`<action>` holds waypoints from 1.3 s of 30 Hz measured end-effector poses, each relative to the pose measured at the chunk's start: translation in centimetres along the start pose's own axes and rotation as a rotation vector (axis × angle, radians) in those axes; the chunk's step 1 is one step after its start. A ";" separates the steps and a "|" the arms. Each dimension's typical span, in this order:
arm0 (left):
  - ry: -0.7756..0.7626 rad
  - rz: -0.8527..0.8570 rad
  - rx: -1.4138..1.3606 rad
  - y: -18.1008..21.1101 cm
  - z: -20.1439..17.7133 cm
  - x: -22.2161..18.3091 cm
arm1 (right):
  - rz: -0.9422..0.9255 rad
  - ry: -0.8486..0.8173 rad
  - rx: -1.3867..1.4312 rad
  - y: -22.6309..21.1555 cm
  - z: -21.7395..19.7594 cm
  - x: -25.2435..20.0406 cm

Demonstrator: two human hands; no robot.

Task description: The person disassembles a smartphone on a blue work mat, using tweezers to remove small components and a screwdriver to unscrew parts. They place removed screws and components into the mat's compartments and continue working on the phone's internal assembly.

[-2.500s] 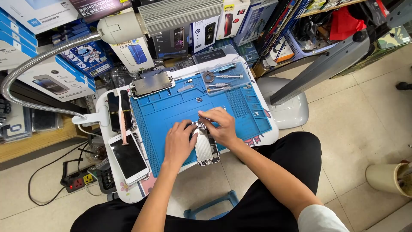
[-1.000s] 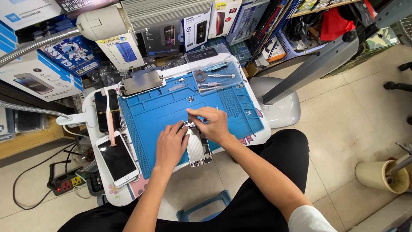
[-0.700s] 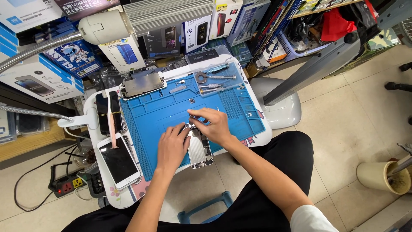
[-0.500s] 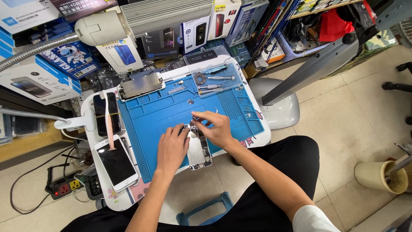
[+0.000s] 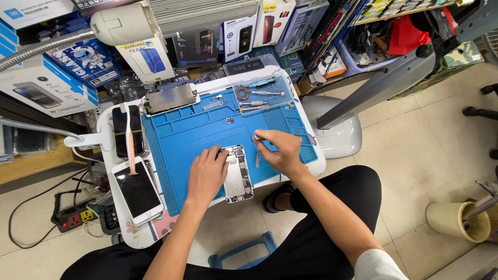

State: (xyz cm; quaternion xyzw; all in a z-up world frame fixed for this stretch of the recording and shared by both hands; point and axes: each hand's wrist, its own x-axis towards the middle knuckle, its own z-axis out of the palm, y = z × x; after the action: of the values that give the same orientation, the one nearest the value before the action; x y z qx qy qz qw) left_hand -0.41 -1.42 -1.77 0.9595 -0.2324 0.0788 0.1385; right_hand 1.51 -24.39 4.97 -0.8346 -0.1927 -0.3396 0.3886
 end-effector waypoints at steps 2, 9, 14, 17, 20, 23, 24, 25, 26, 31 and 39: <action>0.010 -0.005 -0.004 0.0 -0.3 -0.2 | 0.026 -0.012 0.008 0.2 0.8 -0.4; 0.049 -0.023 -0.047 0.0 0.1 -0.5 | 0.107 -0.039 0.000 1.1 1.6 -1.3; 0.054 -0.017 -0.032 0.4 -0.6 -0.6 | 0.122 -0.098 -0.021 1.7 2.0 -1.9; 0.068 -0.010 -0.011 0.6 -0.6 -0.7 | 0.122 -0.112 -0.040 1.8 2.2 -1.8; 0.072 -0.006 0.004 0.5 -0.9 -0.9 | 0.118 -0.109 -0.045 1.4 2.5 -1.6; 0.065 -0.004 0.018 0.7 -0.6 -0.8 | 0.092 -0.150 -0.069 1.8 2.7 -1.9; 0.064 -0.003 0.035 0.5 -0.5 -0.8 | 0.070 -0.179 -0.080 1.9 3.1 -2.0; 0.063 -0.002 0.036 0.5 -0.5 -0.9 | 0.072 -0.177 -0.079 1.7 3.0 -1.9; 0.064 -0.003 0.036 0.6 -0.5 -0.9 | 0.061 -0.152 -0.088 1.5 2.8 -1.8; 0.081 0.006 0.036 0.1 0.1 -1.2 | 0.021 -0.096 -0.061 0.3 1.9 -0.7; 0.114 -0.015 -0.039 0.2 0.2 -1.7 | 0.079 -0.024 -0.065 1.7 2.2 -2.5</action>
State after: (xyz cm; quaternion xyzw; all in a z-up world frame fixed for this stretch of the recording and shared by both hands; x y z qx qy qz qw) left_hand -1.97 -0.99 -2.31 0.9523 -0.2184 0.1281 0.1706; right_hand 1.69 -23.87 1.23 -0.8578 -0.1531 -0.3199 0.3719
